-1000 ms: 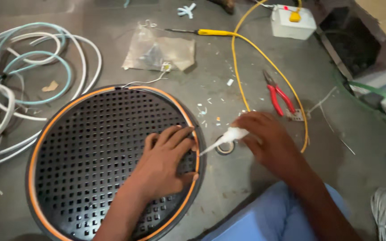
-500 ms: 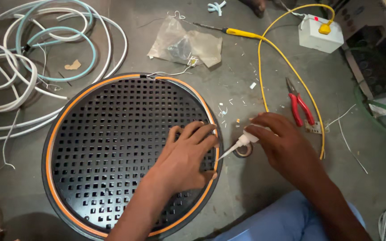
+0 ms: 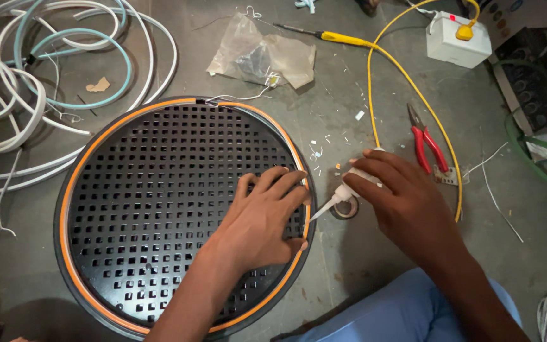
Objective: The person sits on the floor and applies glue from a tube to the edge of a black perforated circular tray. They then press a white cable along the glued edge, securing it in place. The person repeats this process, applying glue and attaching the cable around the perimeter of the tray.
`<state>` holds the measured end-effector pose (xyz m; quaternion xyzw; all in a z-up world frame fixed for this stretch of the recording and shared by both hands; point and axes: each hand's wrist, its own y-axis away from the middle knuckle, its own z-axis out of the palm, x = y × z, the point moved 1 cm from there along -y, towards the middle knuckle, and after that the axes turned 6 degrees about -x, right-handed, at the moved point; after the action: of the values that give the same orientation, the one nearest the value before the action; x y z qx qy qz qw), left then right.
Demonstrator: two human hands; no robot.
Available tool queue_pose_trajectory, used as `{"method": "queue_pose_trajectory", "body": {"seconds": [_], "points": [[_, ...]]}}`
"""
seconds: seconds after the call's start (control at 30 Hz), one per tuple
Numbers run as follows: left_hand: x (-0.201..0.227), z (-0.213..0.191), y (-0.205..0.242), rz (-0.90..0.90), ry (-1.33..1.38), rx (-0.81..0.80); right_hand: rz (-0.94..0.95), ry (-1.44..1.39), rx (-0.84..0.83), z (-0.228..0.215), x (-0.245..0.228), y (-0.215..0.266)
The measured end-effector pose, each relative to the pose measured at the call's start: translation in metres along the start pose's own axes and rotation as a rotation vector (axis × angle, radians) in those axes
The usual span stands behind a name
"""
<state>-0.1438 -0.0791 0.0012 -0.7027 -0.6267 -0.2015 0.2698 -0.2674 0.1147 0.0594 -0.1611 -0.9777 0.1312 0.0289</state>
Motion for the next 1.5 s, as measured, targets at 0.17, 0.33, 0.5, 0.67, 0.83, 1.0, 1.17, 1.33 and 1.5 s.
{"method": "queue_pose_trajectory", "body": {"seconds": [0.17,0.33,0.5,0.67,0.83,1.0,1.17,1.33,1.5], "points": [[0.000,0.000,0.000,-0.001,0.007,0.001,-0.004,0.016,-0.002,0.000,-0.001,0.001],[0.000,0.000,0.000,0.008,0.011,0.012,0.005,-0.008,0.004,0.003,0.002,0.004],[0.000,0.000,0.001,0.007,0.021,0.015,0.066,-0.126,0.003,0.005,0.010,0.006],[0.001,-0.001,0.001,-0.002,0.012,-0.012,0.180,-0.326,-0.020,0.008,0.016,0.012],[0.001,-0.002,0.001,-0.002,0.016,-0.004,0.282,-0.450,-0.039,0.012,0.022,0.018],[0.001,-0.003,0.001,-0.015,0.018,-0.026,0.373,-0.634,-0.066,0.020,0.026,0.021],[0.001,-0.003,0.000,-0.023,0.012,-0.042,0.530,-0.953,-0.038,0.030,0.028,0.027],[0.002,-0.004,0.000,-0.025,0.013,-0.037,0.628,-1.052,0.000,0.040,0.043,0.030],[0.002,-0.004,-0.001,-0.019,0.011,-0.034,0.732,-1.137,0.153,0.052,0.055,0.035]]}}
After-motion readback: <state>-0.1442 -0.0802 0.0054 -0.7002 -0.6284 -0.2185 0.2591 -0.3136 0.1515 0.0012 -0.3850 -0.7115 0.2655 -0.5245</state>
